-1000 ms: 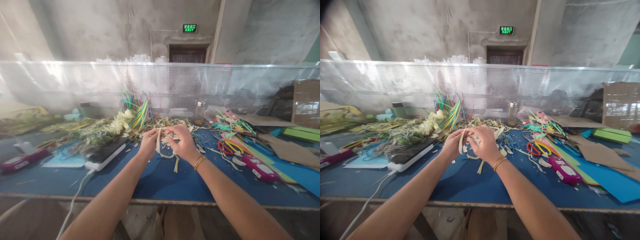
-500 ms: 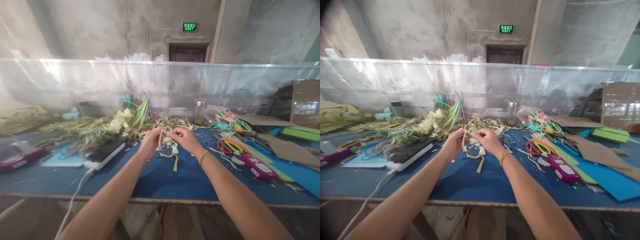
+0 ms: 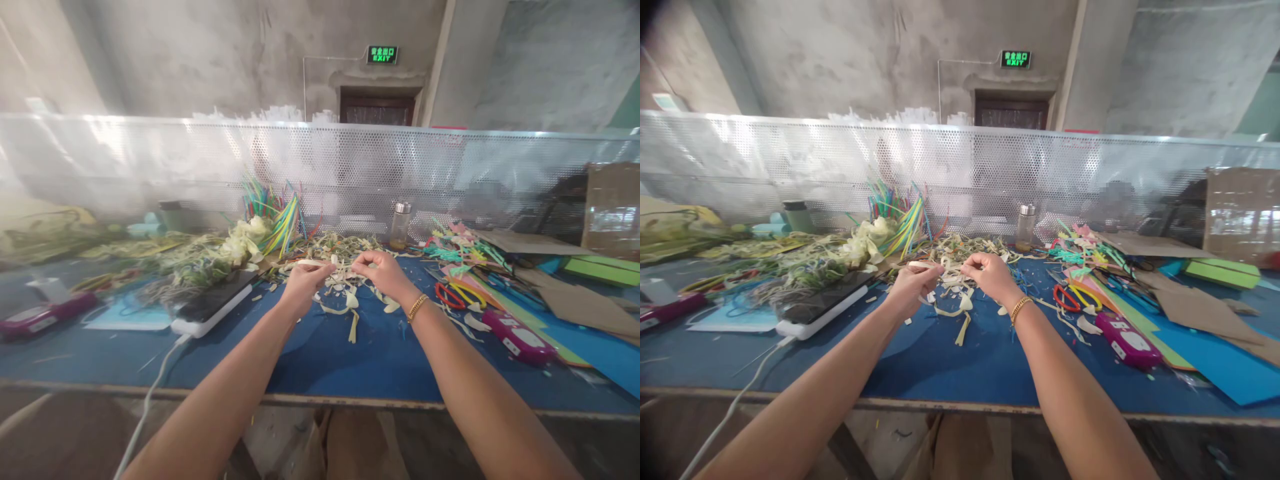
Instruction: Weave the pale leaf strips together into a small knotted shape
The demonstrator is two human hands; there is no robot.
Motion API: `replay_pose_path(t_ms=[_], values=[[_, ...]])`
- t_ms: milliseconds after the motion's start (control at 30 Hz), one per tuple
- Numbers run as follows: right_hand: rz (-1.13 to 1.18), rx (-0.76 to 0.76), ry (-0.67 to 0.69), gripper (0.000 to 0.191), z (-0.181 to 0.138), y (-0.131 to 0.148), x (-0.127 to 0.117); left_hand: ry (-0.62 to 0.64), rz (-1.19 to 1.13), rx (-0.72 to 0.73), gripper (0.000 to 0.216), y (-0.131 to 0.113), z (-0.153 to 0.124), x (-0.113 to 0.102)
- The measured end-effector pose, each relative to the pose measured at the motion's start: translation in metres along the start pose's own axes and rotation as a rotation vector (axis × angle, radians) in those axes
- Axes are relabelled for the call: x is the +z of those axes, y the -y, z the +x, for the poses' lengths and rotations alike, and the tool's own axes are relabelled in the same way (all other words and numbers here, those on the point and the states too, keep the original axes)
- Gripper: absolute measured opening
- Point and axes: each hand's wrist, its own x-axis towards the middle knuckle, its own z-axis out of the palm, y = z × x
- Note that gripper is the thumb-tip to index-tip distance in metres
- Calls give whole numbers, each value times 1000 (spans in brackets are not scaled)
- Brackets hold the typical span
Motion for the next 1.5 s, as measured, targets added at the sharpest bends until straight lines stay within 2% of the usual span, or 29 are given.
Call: replay_pose_path(t_ms=[167, 300, 400, 533, 600, 733, 1000, 1167, 1333, 1500], values=[[-60, 10, 3, 18, 1, -4, -2, 66, -85, -109, 30, -2, -1, 1], [-79, 31, 5, 18, 1, -7, -2, 153, -283, -293, 18, -7, -2, -1], [-103, 55, 9, 18, 0, -9, -4, 183, -395, -391, 19, -10, -3, 0], [-147, 62, 52, 16, 0, -9, -6, 190, -338, -318, 14, -9, -5, 2], [-96, 62, 54, 18, 0, -7, -5, 215, -294, -293, 14, -6, -6, 2], [187, 123, 17, 32, 0, 1, 4, 231, -245, -273, 17, -4, -7, 2], [559, 222, -45, 26, -1, 4, 32, 248, -189, -288, 24, -5, -8, 4], [582, 205, -12, 22, -1, 1, 36, 196, -120, -292, 17, -1, -7, 2], [624, 237, -59, 20, 0, -1, 39, 233, -120, -312, 12, -1, -8, 2], [664, 245, -125, 21, 2, -4, 34, 253, -254, -298, 13, -5, -8, 3]])
